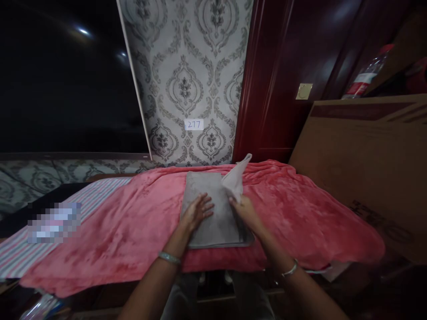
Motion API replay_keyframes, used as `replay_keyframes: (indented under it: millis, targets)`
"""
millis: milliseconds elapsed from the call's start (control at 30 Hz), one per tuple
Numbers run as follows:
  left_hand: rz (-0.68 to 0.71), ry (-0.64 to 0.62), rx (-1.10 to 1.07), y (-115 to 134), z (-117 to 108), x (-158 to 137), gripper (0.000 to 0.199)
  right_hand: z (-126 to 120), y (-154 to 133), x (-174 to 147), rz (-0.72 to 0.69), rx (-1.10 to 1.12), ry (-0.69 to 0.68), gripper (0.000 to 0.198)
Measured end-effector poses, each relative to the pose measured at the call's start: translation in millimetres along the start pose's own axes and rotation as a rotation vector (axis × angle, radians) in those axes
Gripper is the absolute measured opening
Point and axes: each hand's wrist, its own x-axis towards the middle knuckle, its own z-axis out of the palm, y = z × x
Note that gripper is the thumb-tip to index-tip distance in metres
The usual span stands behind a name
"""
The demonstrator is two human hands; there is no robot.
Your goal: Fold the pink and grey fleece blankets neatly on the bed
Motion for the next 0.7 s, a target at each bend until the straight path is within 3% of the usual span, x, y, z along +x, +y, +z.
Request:
replay_keyframes:
  millis: [133,200,467,600,700]
  targets:
    - [-0.116,0.125,-0.079,25,-20,12,0.042,45,-4,-34,-0.138,-0.419,-0.405,0.059]
    - [-0.14,0.134,-0.03,28,-23,17,0.039,54,2,-49,-0.132,-0.594,-0.488,0.069]
    - [-0.028,0.249,0.169,30,-15,60,0.074,52,15,-71,-0.15,-0.642,-0.454,0.085]
    - [0.05,0.313,0.28,29,-8,91,0.078,54,14,-74,-0.17,-0.654,-0.394,0.083]
    - [0.092,0.378,0.388,32,-3,112,0.076,58,9,-70,-0.19,-0.667,-0.424,0.081]
